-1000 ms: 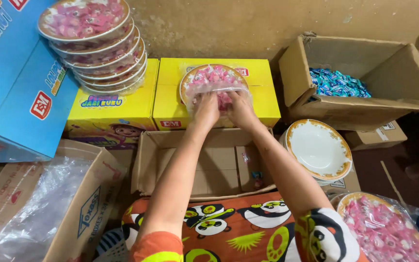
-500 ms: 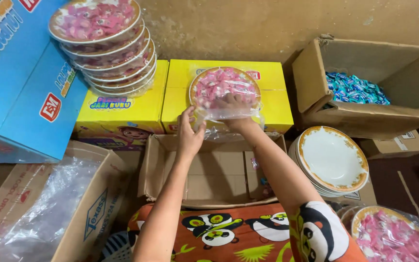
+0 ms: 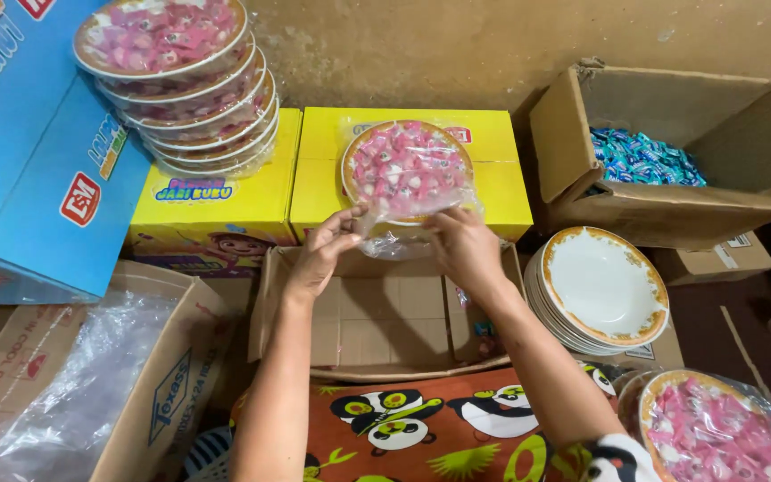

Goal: Packing small candy packets and plates into boxes and containers

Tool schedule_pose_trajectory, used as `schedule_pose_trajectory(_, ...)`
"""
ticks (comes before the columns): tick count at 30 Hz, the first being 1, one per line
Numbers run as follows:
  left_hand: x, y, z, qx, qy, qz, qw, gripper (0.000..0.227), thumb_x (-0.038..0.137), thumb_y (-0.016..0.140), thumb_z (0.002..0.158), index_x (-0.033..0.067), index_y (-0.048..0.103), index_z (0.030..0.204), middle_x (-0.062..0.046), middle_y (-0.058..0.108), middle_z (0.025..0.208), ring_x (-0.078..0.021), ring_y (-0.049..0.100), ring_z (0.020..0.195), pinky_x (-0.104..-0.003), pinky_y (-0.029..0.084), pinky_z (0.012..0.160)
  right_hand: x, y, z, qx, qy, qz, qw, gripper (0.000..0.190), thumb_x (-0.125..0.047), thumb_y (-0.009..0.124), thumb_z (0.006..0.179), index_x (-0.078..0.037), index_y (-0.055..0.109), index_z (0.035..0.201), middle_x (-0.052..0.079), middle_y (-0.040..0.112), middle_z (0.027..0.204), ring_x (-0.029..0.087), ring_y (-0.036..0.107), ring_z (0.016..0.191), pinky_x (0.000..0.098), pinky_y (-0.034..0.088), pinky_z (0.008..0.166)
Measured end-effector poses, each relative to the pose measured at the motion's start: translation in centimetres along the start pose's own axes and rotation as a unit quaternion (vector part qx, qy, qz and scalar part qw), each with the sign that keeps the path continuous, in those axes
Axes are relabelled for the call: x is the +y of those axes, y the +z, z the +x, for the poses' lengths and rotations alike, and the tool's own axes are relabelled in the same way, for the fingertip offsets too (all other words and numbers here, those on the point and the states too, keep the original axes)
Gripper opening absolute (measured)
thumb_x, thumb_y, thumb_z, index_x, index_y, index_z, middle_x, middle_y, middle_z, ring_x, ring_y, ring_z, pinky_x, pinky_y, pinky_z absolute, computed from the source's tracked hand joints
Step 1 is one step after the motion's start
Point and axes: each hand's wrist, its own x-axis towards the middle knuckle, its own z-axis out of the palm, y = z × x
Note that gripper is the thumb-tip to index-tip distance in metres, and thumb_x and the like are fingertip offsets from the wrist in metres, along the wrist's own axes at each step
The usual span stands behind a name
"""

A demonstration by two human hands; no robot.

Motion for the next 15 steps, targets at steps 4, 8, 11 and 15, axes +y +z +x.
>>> schedule_pose_trajectory(4, -2.4, -1.9, -0.1, -0.006, 0.002, 0.041, 0.999, 0.043, 0.003, 0.062, 0.093, 0.0052, 0.065, 0.136, -0.002, 0.064, 0.101, -0.0087, 0.058, 0.094, -0.025, 0.05, 0.09, 6.4, -2.0, -2.5, 0.228, 0.085, 0.146, 0.959, 0.024, 0.0, 0.067, 0.093, -0.021, 0.076, 0.09, -0.001, 0.067, 0.082, 0.02, 0.062, 0.071, 0.032, 0.052, 0.07)
schedule_pose_trajectory(8, -1.9, -0.9, 0.5, 0.002, 0.027, 0.105, 0.994, 0.049, -0.008, 0.069, 0.088, 0.0079, 0.066, 0.135, -0.005, 0.065, 0.098, -0.0107, 0.064, 0.086, -0.027, 0.058, 0.084, 8.9, 0.3, -0.7, 0.035, 0.232, 0.547, 0.804, 0.046, -0.004, 0.042, 0.094, -0.005, 0.06, 0.136, 0.014, 0.068, 0.118, 0.023, 0.068, 0.108, 0.0387, 0.059, 0.089)
schedule_pose_trajectory(11, -3.8, -0.2, 1.6, 0.044, 0.068, 0.144, 0.986, 0.049, -0.004, 0.075, 0.083, 0.0098, 0.067, 0.13, -0.001, 0.065, 0.091, -0.007, 0.065, 0.078, -0.023, 0.06, 0.075, 6.6, -0.7, 0.8, -0.074, 0.231, 0.685, 0.687, 0.055, -0.006, 0.043, 0.087, -0.006, 0.055, 0.141, 0.01, 0.068, 0.117, 0.019, 0.068, 0.102, 0.0335, 0.06, 0.08)
schedule_pose_trajectory(15, -7.5, 0.7, 3.0, 0.142, 0.123, 0.232, 0.954, 0.044, 0.002, 0.079, 0.08, 0.0129, 0.065, 0.121, 0.0, 0.063, 0.079, -0.0077, 0.065, 0.066, -0.024, 0.057, 0.061, 5.6, -2.7, 1.8, -0.117, 0.176, 0.744, 0.633, 0.043, 0.007, 0.057, 0.085, -0.007, 0.06, 0.125, 0.003, 0.067, 0.107, 0.013, 0.065, 0.093, 0.0305, 0.058, 0.077)
